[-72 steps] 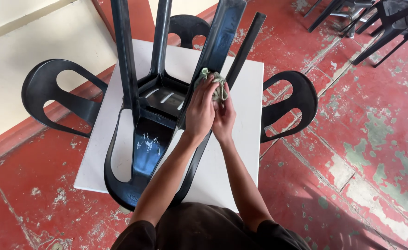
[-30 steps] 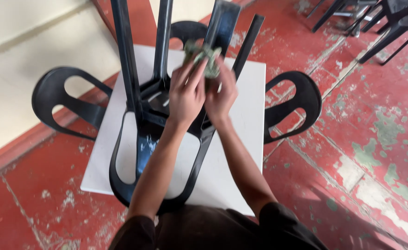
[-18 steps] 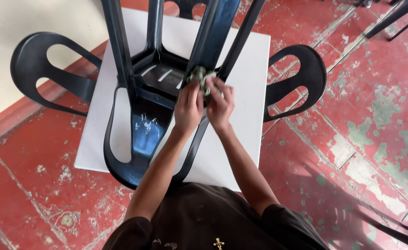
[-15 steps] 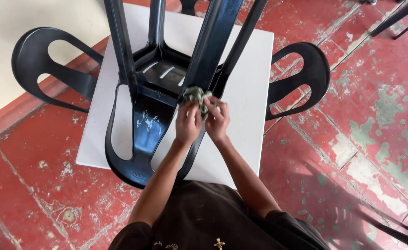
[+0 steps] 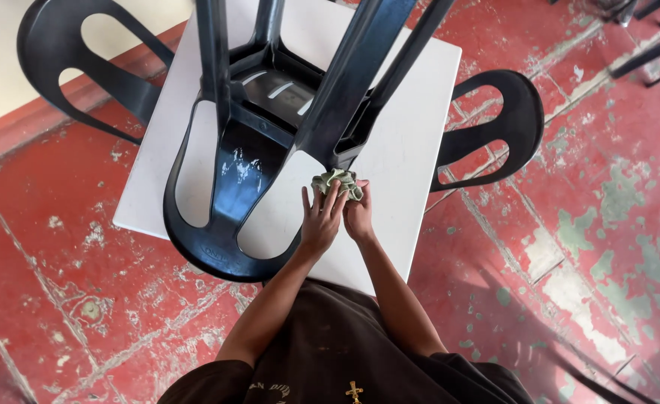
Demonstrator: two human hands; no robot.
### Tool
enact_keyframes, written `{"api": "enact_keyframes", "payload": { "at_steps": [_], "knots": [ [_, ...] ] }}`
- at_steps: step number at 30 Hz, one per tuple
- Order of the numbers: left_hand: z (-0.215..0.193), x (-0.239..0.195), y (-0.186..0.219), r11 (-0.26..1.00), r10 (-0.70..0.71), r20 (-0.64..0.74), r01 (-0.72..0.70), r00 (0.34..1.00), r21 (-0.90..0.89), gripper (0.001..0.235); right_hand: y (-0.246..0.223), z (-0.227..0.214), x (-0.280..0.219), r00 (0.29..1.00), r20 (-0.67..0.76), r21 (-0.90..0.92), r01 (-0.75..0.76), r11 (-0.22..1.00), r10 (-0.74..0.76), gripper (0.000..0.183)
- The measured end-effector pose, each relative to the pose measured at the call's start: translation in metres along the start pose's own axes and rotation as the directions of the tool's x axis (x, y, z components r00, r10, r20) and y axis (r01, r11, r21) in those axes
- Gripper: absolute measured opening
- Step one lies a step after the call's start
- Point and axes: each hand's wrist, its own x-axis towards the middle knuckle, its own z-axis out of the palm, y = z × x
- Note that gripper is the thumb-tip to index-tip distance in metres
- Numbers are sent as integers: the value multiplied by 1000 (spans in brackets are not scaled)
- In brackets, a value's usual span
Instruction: Wringing a cloth in a bucket and using it to wipe down a plastic chair placed on a table.
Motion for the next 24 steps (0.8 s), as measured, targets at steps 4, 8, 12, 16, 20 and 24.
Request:
{"api": "enact_keyframes", "payload": {
  "at_steps": [4,8,12,16,20,24],
  "knots": [
    [44,-13,-7,997,-70,-47,68,996,-45,60,-5,-2,5,993,100,146,-71,987,57,44],
    [-1,10,-11,982,-105,-39,97,994,-160,66,-14,6,4,992,107,174,-91,981,73,33],
    [-64,31,14,936,-166,104,190,981,-297,85,-17,9,3,981,191,192,-51,980,13,25],
    [-30,10,-10,992,-121,-55,118,991,-54,80,-50,45,-4,973,225,180,-90,980,47,32],
    [-75,37,-30,965,-118,18,119,993,-233,87,-72,79,3,966,250,165,-102,981,58,39],
    [-134,55,-48,933,-186,-10,173,983,-316,92,-78,113,2,959,282,148,-63,987,19,34]
  ]
}}
